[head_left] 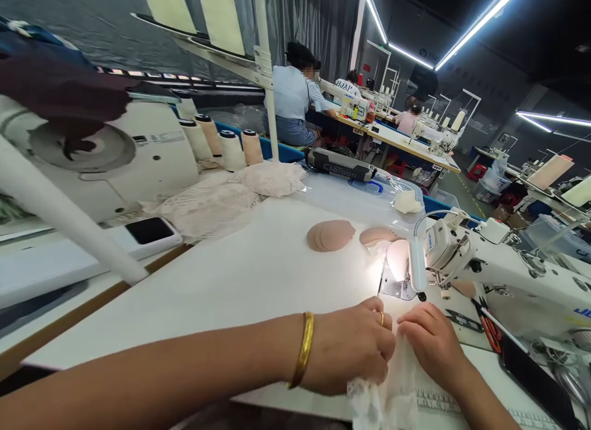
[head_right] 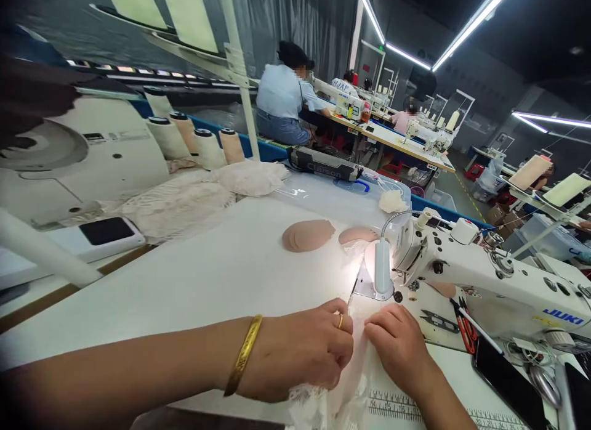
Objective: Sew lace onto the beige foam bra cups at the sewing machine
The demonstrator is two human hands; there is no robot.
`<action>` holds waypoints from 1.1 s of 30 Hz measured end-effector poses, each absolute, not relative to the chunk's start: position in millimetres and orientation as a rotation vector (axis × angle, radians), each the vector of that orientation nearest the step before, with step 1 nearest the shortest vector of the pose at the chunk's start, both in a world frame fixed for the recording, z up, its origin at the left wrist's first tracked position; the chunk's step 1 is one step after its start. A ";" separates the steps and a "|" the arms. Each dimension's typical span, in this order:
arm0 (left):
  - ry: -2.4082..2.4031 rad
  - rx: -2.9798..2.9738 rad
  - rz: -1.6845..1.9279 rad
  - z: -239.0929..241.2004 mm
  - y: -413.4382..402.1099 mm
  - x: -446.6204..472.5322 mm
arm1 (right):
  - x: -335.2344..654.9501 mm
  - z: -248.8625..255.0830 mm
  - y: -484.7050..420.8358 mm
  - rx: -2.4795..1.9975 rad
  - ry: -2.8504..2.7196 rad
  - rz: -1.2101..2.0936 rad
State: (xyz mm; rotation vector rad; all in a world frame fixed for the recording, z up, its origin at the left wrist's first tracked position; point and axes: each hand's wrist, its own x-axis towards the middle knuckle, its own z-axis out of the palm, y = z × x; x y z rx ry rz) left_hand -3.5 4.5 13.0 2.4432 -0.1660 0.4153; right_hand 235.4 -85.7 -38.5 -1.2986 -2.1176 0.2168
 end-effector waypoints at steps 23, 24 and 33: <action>-0.076 2.714 0.460 -29.4 50.4 40.3 | 259.3 -41.2 -60.8 -1.454 -2.349 -0.237; -0.076 2.700 0.483 -29.3 50.6 40.6 | 259.6 -42.4 -60.8 -1.468 -2.337 -0.235; -0.069 2.762 0.490 -24.5 51.9 43.5 | 260.1 -46.8 -56.8 -1.506 -2.252 -0.223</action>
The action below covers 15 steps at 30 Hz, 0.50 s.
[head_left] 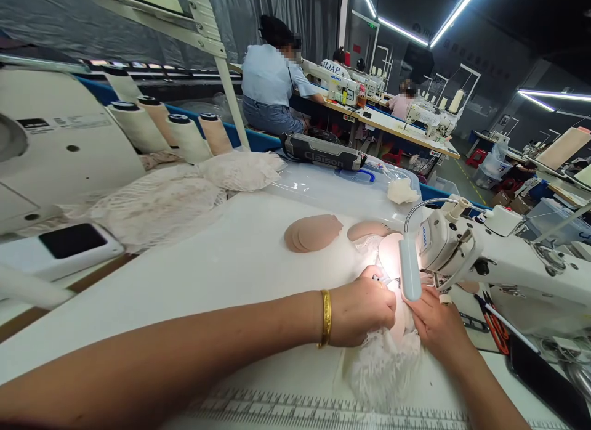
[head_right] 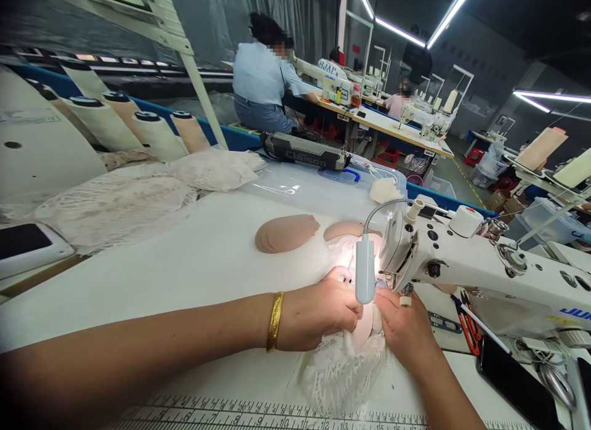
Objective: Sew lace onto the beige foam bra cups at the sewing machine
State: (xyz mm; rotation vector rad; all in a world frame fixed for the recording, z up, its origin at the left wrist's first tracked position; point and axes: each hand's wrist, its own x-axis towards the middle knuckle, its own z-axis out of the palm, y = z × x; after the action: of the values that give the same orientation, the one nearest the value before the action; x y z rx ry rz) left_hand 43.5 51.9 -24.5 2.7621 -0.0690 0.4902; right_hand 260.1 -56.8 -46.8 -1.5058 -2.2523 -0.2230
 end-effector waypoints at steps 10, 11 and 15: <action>-0.049 2.857 0.361 -20.1 52.9 40.9 | 258.1 -46.6 -58.0 -1.477 -2.200 -0.258; -0.053 2.854 0.361 -20.2 53.0 41.0 | 258.1 -46.9 -58.1 -1.476 -2.202 -0.263; -0.063 2.848 0.356 -20.2 53.4 41.8 | 258.5 -47.5 -58.1 -1.476 -2.216 -0.268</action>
State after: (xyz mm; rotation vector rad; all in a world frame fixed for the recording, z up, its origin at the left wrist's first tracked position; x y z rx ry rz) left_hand 41.8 53.4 -20.2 2.8484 -0.0631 0.3560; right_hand 258.5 -58.1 -47.5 -1.4763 -2.2159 -0.2676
